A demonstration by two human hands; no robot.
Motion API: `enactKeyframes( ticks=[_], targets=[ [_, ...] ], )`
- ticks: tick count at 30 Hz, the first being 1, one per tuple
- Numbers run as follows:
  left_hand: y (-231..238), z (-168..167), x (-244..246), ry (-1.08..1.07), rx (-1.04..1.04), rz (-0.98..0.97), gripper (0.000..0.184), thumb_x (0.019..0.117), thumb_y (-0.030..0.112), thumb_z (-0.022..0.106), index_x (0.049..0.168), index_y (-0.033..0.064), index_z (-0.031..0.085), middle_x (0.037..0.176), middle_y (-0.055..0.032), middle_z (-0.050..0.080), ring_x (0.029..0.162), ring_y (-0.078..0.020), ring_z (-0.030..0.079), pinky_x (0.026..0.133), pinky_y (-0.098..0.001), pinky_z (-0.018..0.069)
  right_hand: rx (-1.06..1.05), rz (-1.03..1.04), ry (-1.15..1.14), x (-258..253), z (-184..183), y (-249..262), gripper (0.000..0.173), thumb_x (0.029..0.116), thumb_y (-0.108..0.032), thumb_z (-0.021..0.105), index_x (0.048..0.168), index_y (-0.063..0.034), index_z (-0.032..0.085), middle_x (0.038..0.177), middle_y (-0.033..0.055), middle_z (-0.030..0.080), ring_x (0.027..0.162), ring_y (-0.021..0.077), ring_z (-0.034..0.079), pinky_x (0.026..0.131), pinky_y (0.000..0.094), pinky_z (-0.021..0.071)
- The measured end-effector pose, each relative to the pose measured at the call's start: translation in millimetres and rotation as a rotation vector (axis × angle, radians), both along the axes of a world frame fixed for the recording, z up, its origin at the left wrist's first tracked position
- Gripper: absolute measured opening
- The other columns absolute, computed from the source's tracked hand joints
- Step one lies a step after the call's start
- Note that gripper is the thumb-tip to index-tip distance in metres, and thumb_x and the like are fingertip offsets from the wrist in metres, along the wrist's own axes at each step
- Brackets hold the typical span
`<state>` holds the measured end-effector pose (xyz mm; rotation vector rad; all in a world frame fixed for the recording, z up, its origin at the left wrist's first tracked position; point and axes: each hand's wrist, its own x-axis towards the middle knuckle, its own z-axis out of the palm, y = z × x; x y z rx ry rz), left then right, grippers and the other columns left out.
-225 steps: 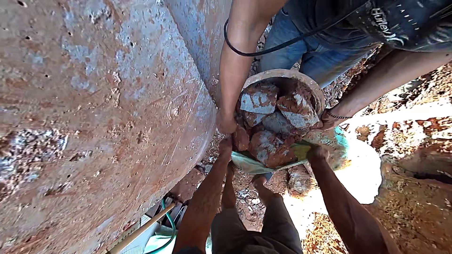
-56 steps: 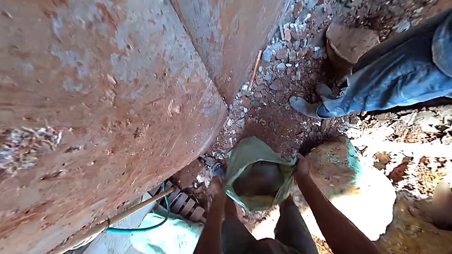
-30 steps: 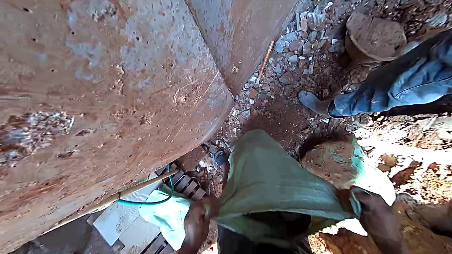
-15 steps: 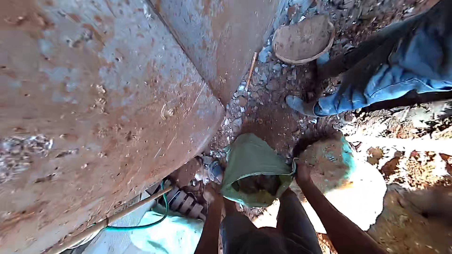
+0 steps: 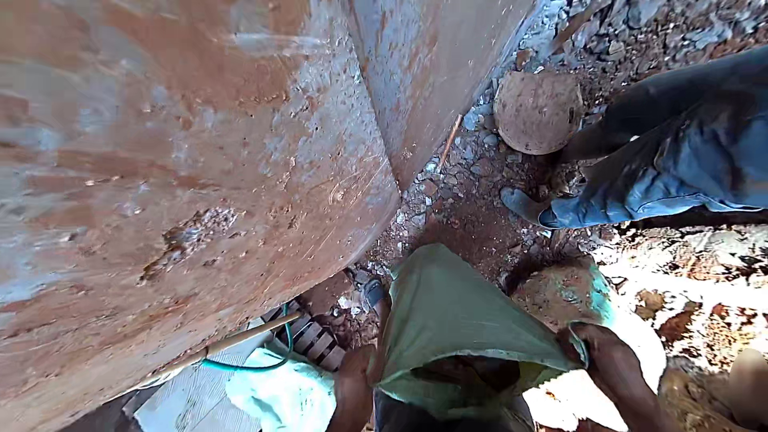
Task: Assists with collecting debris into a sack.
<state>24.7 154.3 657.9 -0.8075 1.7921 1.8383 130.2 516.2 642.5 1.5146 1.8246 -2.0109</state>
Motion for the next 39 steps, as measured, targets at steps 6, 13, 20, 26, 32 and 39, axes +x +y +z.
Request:
enactKeyframes(
  ticks=[6, 13, 20, 26, 32, 39],
  targets=[
    [-11.9, -126.2, -25.1, 0.026, -0.156, -0.032, 0.029, 0.1016, 0.009, 0.040, 0.081, 0.0012, 0.059, 0.071, -0.0024, 0.054, 0.065, -0.0107, 0.054, 0.068, -0.0319, 0.0511, 0.099, -0.058, -0.057, -26.1, -139.3, 0.7, 0.028, 0.1007, -0.017, 0.042, 0.086, -0.0054, 0.063, 0.070, -0.0009, 0.063, 0.061, 0.0083, 0.061, 0.061, 0.0307, 0.0557],
    [27.2, -201.1, -11.1, -0.146, -0.148, 0.359, 0.034, 0.1027, 0.011, 0.037, 0.070, 0.0125, 0.045, 0.055, 0.0030, 0.044, 0.048, -0.0089, 0.045, 0.050, -0.0277, 0.0452, 0.056, -0.413, -0.281, -23.8, -236.3, -9.6, 0.034, 0.1074, -0.021, 0.047, 0.123, 0.0057, 0.060, 0.107, 0.0170, 0.065, 0.094, 0.0216, 0.064, 0.086, 0.0439, 0.0549],
    [45.0, -184.9, -16.5, -0.240, -0.456, -0.047, 0.025, 0.1031, 0.005, 0.046, 0.088, -0.0104, 0.058, 0.080, -0.0220, 0.058, 0.074, -0.0295, 0.057, 0.071, -0.0445, 0.0506, 0.053, -0.180, -0.353, -42.2, -218.2, -22.0, 0.031, 0.1054, -0.021, 0.047, 0.109, 0.0059, 0.063, 0.095, 0.0172, 0.063, 0.086, 0.0244, 0.061, 0.080, 0.0478, 0.0518],
    [40.2, -91.9, -24.6, -0.186, -0.660, -0.808, 0.022, 0.1001, 0.001, 0.055, 0.111, -0.0146, 0.065, 0.115, -0.0321, 0.065, 0.115, -0.0424, 0.061, 0.102, -0.0540, 0.0465, 0.042, -0.076, -0.229, -23.0, -134.2, -4.1, 0.021, 0.1027, -0.013, 0.048, 0.093, 0.0017, 0.059, 0.076, 0.0066, 0.056, 0.067, 0.0150, 0.055, 0.065, 0.0374, 0.0499],
    [21.9, -7.8, -2.0, -0.081, -0.165, -0.145, 0.025, 0.0943, 0.005, 0.040, 0.073, 0.0096, 0.052, 0.063, 0.0068, 0.050, 0.058, -0.0030, 0.050, 0.059, -0.0231, 0.0468, -0.003, -0.048, -0.061, 6.0, -20.6, 5.9, 0.028, 0.0894, -0.010, 0.043, 0.064, -0.0204, 0.050, 0.054, -0.0089, 0.054, 0.049, 0.0045, 0.051, 0.052, 0.0268, 0.0480],
    [10.6, -137.7, -48.2, -0.118, -0.319, -0.125, 0.027, 0.1044, 0.008, 0.043, 0.091, -0.0062, 0.062, 0.077, -0.0101, 0.059, 0.072, -0.0179, 0.057, 0.073, -0.0384, 0.0527, 0.076, -0.163, -0.103, -38.9, -158.8, 12.2, 0.025, 0.1001, -0.019, 0.043, 0.089, -0.0059, 0.061, 0.072, -0.0022, 0.061, 0.065, 0.0076, 0.061, 0.066, 0.0314, 0.0558]
  ],
)
